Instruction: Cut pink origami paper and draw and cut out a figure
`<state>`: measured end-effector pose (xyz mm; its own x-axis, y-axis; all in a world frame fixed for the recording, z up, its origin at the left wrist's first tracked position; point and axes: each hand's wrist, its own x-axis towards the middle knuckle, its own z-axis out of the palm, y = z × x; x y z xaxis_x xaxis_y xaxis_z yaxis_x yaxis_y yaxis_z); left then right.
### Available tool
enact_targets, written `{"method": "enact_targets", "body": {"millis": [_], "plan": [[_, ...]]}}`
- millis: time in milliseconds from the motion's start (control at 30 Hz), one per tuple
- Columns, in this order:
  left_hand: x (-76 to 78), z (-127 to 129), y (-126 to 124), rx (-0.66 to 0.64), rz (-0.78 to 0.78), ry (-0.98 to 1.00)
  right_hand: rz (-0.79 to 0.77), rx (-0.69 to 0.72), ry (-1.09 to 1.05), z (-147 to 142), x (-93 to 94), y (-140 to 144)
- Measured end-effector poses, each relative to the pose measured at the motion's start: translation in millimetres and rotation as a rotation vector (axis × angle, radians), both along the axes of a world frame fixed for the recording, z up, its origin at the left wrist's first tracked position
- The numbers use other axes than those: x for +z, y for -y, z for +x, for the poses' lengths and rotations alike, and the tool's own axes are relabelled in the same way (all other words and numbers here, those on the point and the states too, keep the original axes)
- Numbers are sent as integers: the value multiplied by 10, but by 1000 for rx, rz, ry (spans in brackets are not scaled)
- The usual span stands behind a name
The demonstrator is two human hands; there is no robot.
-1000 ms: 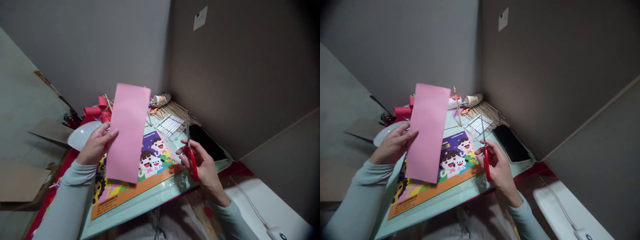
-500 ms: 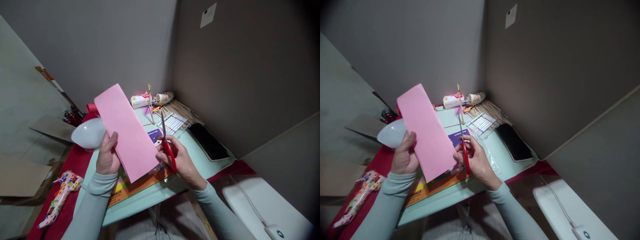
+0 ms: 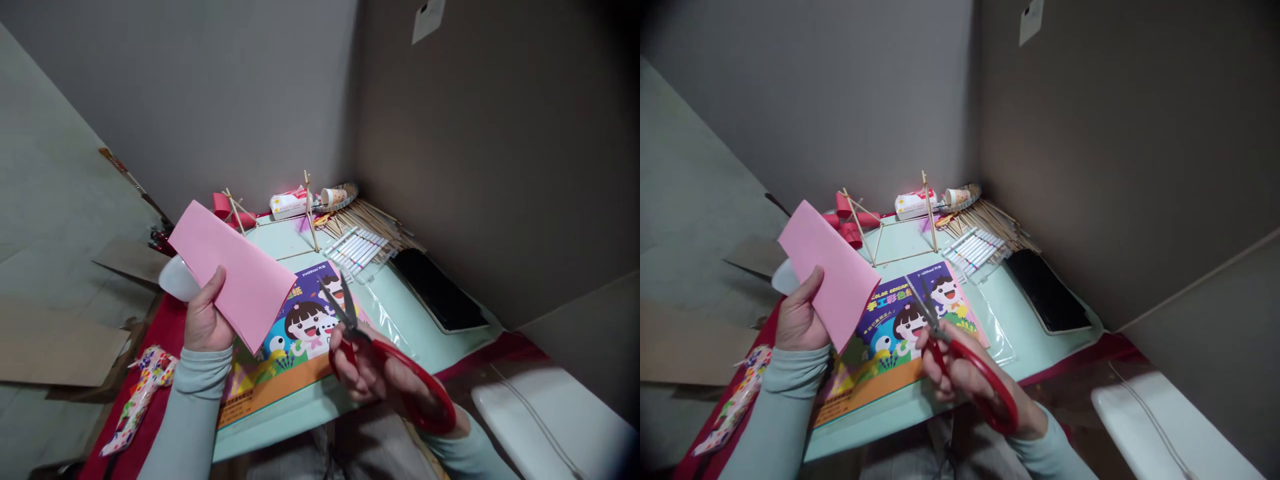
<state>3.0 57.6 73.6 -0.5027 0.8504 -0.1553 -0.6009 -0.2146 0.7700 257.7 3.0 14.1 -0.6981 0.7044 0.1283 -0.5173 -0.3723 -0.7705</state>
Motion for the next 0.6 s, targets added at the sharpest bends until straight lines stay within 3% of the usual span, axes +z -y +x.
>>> {"method": "enact_targets", "body": {"millis": [167,400,600], "plan": [[-19,9,-1,-11,-18,-17,43,194,-118,-38,-20,143],[-44,17,-17,9,-10,-14,15,153,-84,-76,140,105],[-70,33,-15,-13,36,32,15,139,-112,-91,125,88]]}}
